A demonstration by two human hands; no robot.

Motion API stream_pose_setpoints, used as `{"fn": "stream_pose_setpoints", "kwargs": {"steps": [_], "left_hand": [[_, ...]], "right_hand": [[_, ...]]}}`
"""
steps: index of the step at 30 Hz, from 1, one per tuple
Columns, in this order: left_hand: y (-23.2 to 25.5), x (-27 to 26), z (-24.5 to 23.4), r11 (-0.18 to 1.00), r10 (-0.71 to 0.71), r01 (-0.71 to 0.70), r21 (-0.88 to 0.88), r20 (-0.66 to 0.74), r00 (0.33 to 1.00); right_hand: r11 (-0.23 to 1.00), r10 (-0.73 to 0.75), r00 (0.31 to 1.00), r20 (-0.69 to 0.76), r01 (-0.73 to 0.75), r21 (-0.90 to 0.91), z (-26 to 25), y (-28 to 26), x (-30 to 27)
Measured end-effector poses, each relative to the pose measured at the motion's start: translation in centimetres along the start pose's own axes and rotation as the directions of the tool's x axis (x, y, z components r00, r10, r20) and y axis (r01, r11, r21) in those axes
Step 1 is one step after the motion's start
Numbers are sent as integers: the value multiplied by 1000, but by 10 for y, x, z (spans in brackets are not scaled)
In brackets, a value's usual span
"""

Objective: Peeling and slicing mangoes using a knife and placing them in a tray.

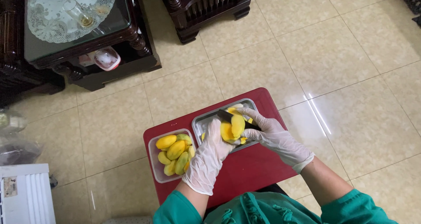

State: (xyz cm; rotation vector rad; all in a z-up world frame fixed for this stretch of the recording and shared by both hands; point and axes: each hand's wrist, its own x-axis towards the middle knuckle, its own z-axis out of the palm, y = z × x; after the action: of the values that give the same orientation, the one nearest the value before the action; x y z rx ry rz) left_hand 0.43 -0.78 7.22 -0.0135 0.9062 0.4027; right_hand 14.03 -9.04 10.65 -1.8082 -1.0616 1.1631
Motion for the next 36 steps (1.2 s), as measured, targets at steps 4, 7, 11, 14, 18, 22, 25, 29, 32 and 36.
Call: {"fn": "stream_pose_setpoints", "kwargs": {"steps": [4,7,11,14,18,22,25,29,32,36], "left_hand": [[4,-9,15,999,-33,29,34,99,995],[7,-18,3,1000,-9,8,4,151,989],[2,-6,-25,971,76,-156,182,386,919],[0,-7,-24,910,130,-262,322,379,916],[-8,31,-50,904,134,-252,346,330,935],[-2,6,-33,889,134,-261,377,332,934],[1,9,-37,893,137,-272,359,358,924],[-2,15,-45,894,102,-246,374,365,925],[-4,17,-48,907,79,-217,360,362,929],[8,-7,-29,918,-13,-97,385,273,962]], "right_hand": [[995,28,1000,-6,-27,100,1,15,2],[993,59,998,-34,-56,107,1,11,1],[981,152,988,18,-149,-122,-7,15,1],[948,208,977,55,-187,-256,-9,31,5],[903,251,967,50,-215,-371,-10,15,2],[903,246,969,31,-217,-371,-7,6,3],[903,242,970,-7,-227,-365,-1,26,12],[901,221,975,-23,-213,-377,6,40,24],[890,187,982,-3,-171,-423,6,45,28],[820,49,998,44,-15,-572,3,72,33]]}}
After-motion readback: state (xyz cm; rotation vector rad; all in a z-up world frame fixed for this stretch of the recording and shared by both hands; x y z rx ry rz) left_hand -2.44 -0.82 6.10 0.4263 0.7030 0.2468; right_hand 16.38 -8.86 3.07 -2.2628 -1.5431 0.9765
